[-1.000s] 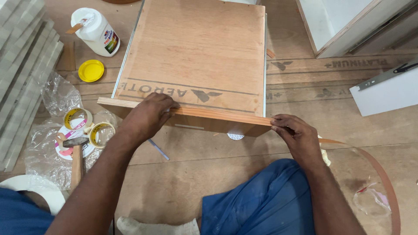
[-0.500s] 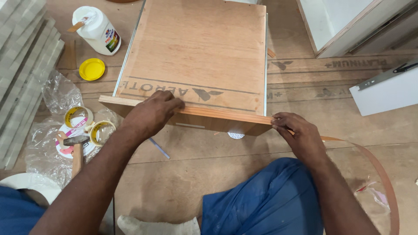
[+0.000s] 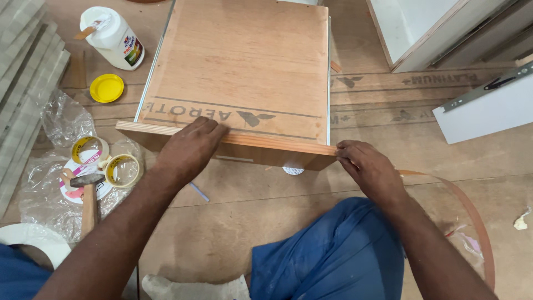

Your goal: The person applies glue to the edge of a wooden drawer using a brush, then presses a wooden edge band onto the glued surface. They smooth the band by hand and secure it with several pieces of masking tape.

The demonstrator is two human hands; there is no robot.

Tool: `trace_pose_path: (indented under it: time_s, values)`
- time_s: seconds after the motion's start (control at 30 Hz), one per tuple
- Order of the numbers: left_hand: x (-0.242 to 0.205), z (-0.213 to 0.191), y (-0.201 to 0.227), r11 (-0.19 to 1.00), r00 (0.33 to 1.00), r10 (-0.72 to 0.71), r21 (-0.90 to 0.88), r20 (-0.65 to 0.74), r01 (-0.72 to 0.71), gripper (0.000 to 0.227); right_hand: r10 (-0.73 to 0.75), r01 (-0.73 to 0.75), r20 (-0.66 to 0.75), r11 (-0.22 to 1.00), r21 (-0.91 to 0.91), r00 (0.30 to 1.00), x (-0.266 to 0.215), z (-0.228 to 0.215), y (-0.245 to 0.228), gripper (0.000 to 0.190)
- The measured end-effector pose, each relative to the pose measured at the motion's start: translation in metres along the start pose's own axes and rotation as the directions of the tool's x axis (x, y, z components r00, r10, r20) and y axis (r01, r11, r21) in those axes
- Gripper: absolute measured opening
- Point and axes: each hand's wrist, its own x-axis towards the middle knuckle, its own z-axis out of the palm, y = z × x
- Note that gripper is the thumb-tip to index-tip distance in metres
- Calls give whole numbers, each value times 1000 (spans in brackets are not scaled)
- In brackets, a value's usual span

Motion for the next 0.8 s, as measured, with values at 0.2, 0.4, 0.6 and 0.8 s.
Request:
trace_pose_path:
  time_s: [0.2,0.4,0.6,0.8]
  values:
    - [-1,-2,-4,999,999,47,-22,-26,-47,42,121,-124,71,992,36,990,8,-2,1,15]
    - [-8,39,19,978,990,-61,191,-124,84,42,110,-114,72,993,45,991,6,-1,-1,15]
    - [28,112,144,985,929,-152,-124,-337,117,66,150,-157,76,984,87,986,10,-3,-4,14]
    - [38,107,185,995,931,-87,-71,-354,66,78,156,-160,55,984,81,986,9,-2,-6,15]
